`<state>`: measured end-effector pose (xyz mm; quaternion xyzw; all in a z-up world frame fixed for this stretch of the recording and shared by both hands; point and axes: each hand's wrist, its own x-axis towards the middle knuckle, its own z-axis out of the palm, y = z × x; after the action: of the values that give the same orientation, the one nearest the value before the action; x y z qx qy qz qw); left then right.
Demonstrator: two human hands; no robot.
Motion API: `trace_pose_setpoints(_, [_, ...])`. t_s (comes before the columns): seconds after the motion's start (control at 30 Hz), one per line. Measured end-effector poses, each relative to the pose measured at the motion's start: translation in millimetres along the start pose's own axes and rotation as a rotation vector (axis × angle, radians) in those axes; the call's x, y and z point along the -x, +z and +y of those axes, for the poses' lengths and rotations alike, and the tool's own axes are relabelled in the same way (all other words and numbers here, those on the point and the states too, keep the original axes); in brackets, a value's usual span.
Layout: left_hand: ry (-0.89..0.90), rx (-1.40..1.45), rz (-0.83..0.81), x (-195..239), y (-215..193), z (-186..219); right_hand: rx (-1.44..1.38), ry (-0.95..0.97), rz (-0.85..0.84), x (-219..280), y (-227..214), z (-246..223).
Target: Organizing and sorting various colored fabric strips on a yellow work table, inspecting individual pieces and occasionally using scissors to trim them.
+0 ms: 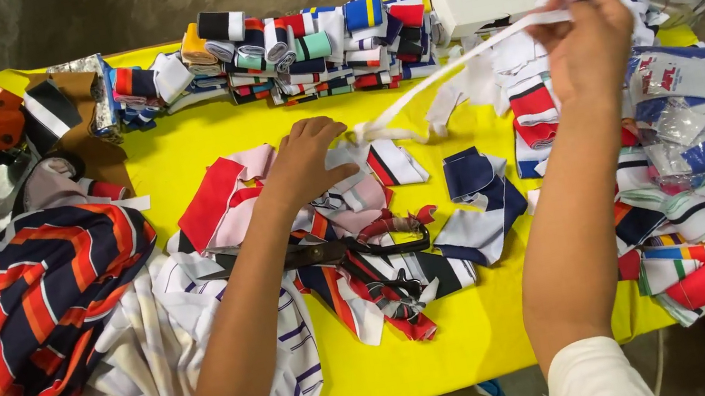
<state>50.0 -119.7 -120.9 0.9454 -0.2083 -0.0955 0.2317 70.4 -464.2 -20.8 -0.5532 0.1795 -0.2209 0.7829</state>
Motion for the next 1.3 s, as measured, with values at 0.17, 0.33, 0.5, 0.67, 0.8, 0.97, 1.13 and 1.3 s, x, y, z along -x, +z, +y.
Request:
trace_pose_setpoints(0.17, [-0.035,0.019,0.069,-3,2,0,-0.381,-0.383,0.328,-56,-76,11])
trace_pose_setpoints(0.33, [-0.004,0.047,0.151,-6,11,-13,-0.077,-0.406,0.181,-24,-57,0])
trace_pose_setpoints(0.5, [0.05,0.153,0.264,-6,26,-31,0.867,-0.161,-0.671,17,-10,23])
trace_pose_setpoints(0.67, [0.052,0.14,0.276,-5,26,-30,1.51,-0.023,-0.731,48,41,59])
trace_pose_setpoints(0.8, [0.039,0.15,0.275,-4,26,-28,1.371,-0.046,-0.674,6,17,98])
trace_pose_setpoints(0.97, [0.016,0.179,0.177,-2,9,-24,1.279,-0.375,-0.214,-39,-34,104])
trace_pose_setpoints(1.13, [-0.186,0.146,0.119,31,-51,-29,1.229,-0.527,-0.028,-16,-34,57])
trace_pose_setpoints(1.3, [-0.683,-0.157,-0.041,72,-86,-47,1.116,-0.515,-0.26,20,-5,18])
